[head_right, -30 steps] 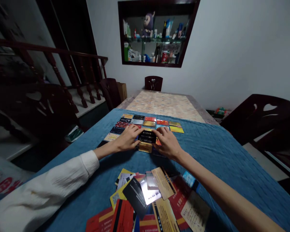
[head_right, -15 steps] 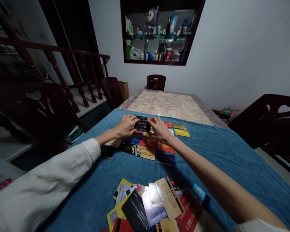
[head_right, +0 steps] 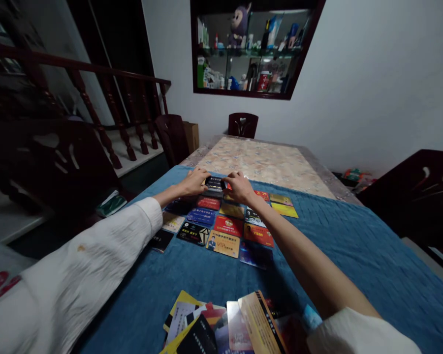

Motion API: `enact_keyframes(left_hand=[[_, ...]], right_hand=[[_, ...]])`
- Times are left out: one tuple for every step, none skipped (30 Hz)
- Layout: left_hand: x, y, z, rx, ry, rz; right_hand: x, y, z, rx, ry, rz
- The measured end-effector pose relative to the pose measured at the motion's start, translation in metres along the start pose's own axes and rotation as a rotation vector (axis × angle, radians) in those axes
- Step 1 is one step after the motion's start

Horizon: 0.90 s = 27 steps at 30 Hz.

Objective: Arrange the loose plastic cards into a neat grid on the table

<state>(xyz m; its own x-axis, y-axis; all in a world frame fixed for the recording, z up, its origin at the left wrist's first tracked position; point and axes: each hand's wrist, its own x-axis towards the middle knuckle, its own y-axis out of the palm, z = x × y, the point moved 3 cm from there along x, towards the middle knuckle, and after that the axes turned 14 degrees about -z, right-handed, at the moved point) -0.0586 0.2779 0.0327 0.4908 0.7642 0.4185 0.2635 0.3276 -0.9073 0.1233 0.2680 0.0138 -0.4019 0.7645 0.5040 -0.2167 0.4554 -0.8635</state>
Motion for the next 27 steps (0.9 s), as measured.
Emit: enact_keyframes(left_hand=[[0.003,0.003,0.002,0.001,-0.009,0.007],[0.006,0.005,0.005,0.004,-0.016,0.016],[0.009,0.008,0.007,0.007,-0.023,0.027],[0.011,0.010,0.009,0.009,-0.028,0.037],[0.014,0.013,0.011,0.011,-0.032,0.046],[0.016,0.015,0.012,0.013,-0.036,0.054],[0.018,0.018,0.014,0.014,-0.040,0.060],[0.021,0.020,0.016,0.015,-0.044,0.065],[0.023,0.023,0.017,0.016,-0.048,0.070],[0.025,0.025,0.018,0.016,-0.052,0.073],[0.028,0.028,0.020,0.016,-0.058,0.076],[0.030,0.031,0.021,0.016,-0.063,0.080],[0.033,0.034,0.022,0.017,-0.068,0.085],[0.035,0.036,0.023,0.018,-0.072,0.092],[0.037,0.039,0.025,0.020,-0.074,0.099],[0.039,0.042,0.026,0.022,-0.075,0.107],[0.041,0.044,0.028,0.024,-0.076,0.115],[0.043,0.046,0.030,0.026,-0.077,0.124],[0.044,0.049,0.031,0.029,-0.078,0.132],[0.046,0.051,0.033,0.031,-0.080,0.139],[0.047,0.052,0.034,0.033,-0.081,0.146],[0.049,0.054,0.035,0.034,-0.083,0.152],[0.050,0.056,0.036,0.034,-0.084,0.158],[0.051,0.057,0.037,0.034,-0.085,0.164],[0.052,0.059,0.037,0.032,-0.086,0.169],[0.052,0.061,0.037,0.030,-0.086,0.174],[0.053,0.062,0.037,0.027,-0.086,0.179]], right_hand=[[0.003,0.004,-0.002,-0.002,0.006,0.004],[0.006,0.007,-0.004,-0.004,0.013,0.010],[0.008,0.011,-0.005,-0.005,0.020,0.016],[0.011,0.014,-0.007,-0.006,0.026,0.022],[0.013,0.018,-0.008,-0.007,0.033,0.028],[0.015,0.021,-0.010,-0.008,0.039,0.036],[0.017,0.024,-0.011,-0.010,0.046,0.043],[0.019,0.027,-0.012,-0.013,0.053,0.052],[0.021,0.030,-0.014,-0.016,0.061,0.060],[0.023,0.032,-0.015,-0.020,0.070,0.069],[0.026,0.035,-0.016,-0.025,0.079,0.078],[0.028,0.037,-0.017,-0.031,0.088,0.087],[0.030,0.039,-0.018,-0.036,0.096,0.096],[0.032,0.041,-0.019,-0.041,0.102,0.106],[0.033,0.043,-0.019,-0.046,0.106,0.116],[0.035,0.045,-0.020,-0.050,0.109,0.125],[0.037,0.046,-0.020,-0.053,0.112,0.133],[0.038,0.048,-0.021,-0.057,0.114,0.141],[0.039,0.050,-0.021,-0.060,0.116,0.147],[0.040,0.051,-0.022,-0.063,0.118,0.152],[0.041,0.053,-0.022,-0.066,0.119,0.157],[0.042,0.054,-0.023,-0.069,0.119,0.161],[0.042,0.056,-0.023,-0.072,0.120,0.165],[0.043,0.057,-0.024,-0.075,0.120,0.168],[0.043,0.058,-0.025,-0.079,0.120,0.172],[0.043,0.059,-0.025,-0.083,0.120,0.176],[0.043,0.060,-0.026,-0.086,0.119,0.180]])
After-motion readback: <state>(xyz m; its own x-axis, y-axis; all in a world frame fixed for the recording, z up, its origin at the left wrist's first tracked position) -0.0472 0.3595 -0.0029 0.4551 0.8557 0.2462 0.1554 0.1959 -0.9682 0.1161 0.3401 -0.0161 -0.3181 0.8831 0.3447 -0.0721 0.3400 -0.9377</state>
